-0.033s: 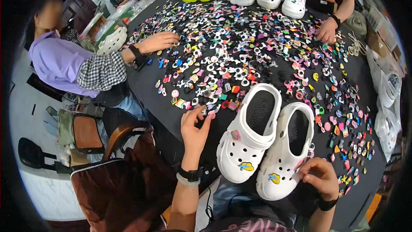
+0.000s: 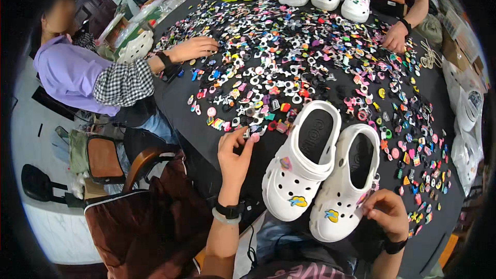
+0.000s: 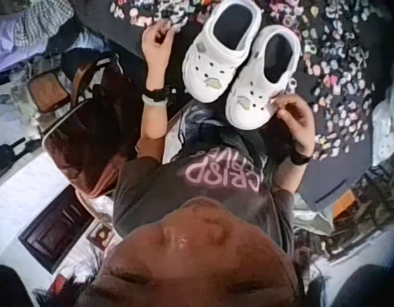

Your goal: Attaching decorative charms into the holes of white clog shoes.

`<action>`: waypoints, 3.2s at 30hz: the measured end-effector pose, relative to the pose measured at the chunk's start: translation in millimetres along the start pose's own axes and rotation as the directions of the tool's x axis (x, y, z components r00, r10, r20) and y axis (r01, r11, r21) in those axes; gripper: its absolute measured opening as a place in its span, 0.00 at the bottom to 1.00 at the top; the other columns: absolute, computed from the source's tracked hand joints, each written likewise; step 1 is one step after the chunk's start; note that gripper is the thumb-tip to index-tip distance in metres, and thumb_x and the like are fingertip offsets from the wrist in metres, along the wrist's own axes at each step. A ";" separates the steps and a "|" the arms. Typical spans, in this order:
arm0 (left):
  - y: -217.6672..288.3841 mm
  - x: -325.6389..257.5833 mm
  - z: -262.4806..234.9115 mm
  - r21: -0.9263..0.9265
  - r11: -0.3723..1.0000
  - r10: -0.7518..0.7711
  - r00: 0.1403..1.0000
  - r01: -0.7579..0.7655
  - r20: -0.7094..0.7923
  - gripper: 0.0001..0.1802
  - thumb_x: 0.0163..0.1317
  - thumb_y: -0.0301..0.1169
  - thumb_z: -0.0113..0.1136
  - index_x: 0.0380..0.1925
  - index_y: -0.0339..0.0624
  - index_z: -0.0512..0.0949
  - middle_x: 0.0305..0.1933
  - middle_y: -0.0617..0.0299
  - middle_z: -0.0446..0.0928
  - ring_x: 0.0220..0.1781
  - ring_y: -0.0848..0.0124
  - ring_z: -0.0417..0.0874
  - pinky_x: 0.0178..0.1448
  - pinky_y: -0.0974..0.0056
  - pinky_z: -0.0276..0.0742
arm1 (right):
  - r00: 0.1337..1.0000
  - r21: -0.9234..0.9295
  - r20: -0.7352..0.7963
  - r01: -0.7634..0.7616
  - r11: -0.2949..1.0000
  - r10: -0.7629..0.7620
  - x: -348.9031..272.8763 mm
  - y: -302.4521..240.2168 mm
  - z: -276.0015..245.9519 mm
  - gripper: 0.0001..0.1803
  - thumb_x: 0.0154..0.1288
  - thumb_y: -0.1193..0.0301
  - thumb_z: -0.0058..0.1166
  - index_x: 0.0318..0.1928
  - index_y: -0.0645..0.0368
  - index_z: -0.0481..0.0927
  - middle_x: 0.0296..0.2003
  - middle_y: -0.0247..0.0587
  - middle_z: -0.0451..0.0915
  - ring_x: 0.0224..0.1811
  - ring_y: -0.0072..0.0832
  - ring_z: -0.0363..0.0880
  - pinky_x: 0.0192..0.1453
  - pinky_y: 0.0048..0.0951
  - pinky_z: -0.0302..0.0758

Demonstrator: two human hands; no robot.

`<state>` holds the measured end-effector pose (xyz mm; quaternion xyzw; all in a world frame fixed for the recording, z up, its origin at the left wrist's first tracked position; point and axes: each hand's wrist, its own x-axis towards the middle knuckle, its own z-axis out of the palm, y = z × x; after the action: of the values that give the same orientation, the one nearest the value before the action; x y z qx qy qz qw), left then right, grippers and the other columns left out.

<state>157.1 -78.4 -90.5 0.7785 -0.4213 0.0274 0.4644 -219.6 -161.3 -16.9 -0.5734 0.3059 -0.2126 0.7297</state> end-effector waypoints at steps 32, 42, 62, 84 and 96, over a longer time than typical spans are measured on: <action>41.2 136.9 9.2 -0.580 0.714 0.073 0.782 0.393 0.619 0.15 0.58 0.21 0.65 0.46 0.32 0.81 0.39 0.60 0.81 0.40 0.74 0.82 0.46 0.69 0.79 | 0.973 0.216 -0.227 0.009 0.976 0.042 10.5 10.0 -16.7 0.15 0.56 0.69 0.65 0.37 0.65 0.75 0.27 0.42 0.77 0.26 0.26 0.75 0.30 0.24 0.71; 129.2 65.0 -41.9 -0.641 0.619 0.180 0.712 0.455 0.679 0.22 0.60 0.16 0.61 0.56 0.30 0.74 0.43 0.53 0.81 0.43 0.67 0.85 0.50 0.64 0.83 | 0.993 0.188 -0.113 0.062 0.980 -0.041 -5.7 -0.3 -3.0 0.10 0.61 0.74 0.61 0.40 0.63 0.75 0.33 0.36 0.77 0.34 0.21 0.76 0.39 0.23 0.73; 227.6 -86.5 -25.4 -0.655 0.648 0.316 0.644 0.389 0.696 0.22 0.58 0.09 0.57 0.54 0.28 0.75 0.50 0.51 0.74 0.50 0.60 0.83 0.53 0.64 0.84 | 0.922 0.419 0.018 0.343 0.840 -0.386 -9.7 4.2 20.3 0.12 0.67 0.75 0.57 0.49 0.67 0.79 0.40 0.39 0.84 0.39 0.21 0.82 0.46 0.23 0.79; 209.6 -99.5 4.3 -0.791 0.600 0.329 0.864 0.122 0.382 0.11 0.67 0.21 0.55 0.46 0.25 0.80 0.42 0.53 0.77 0.34 0.66 0.85 0.39 0.68 0.83 | 0.935 0.454 -0.055 0.335 0.826 -0.349 -9.8 2.7 26.3 0.10 0.66 0.74 0.60 0.45 0.65 0.79 0.37 0.40 0.84 0.38 0.22 0.83 0.44 0.23 0.79; 207.4 -103.4 7.3 -0.738 0.673 0.316 0.887 0.041 0.337 0.11 0.69 0.25 0.55 0.44 0.26 0.81 0.41 0.53 0.80 0.33 0.71 0.84 0.37 0.71 0.80 | 0.945 0.452 -0.008 0.296 0.841 -0.328 -11.6 1.7 24.4 0.11 0.63 0.79 0.61 0.45 0.66 0.77 0.38 0.42 0.84 0.41 0.23 0.83 0.48 0.24 0.79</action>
<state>-53.3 -62.9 5.6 0.4795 -0.5492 -0.2817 0.6238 -211.2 -135.9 -12.4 -0.4393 0.1257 -0.3728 0.8076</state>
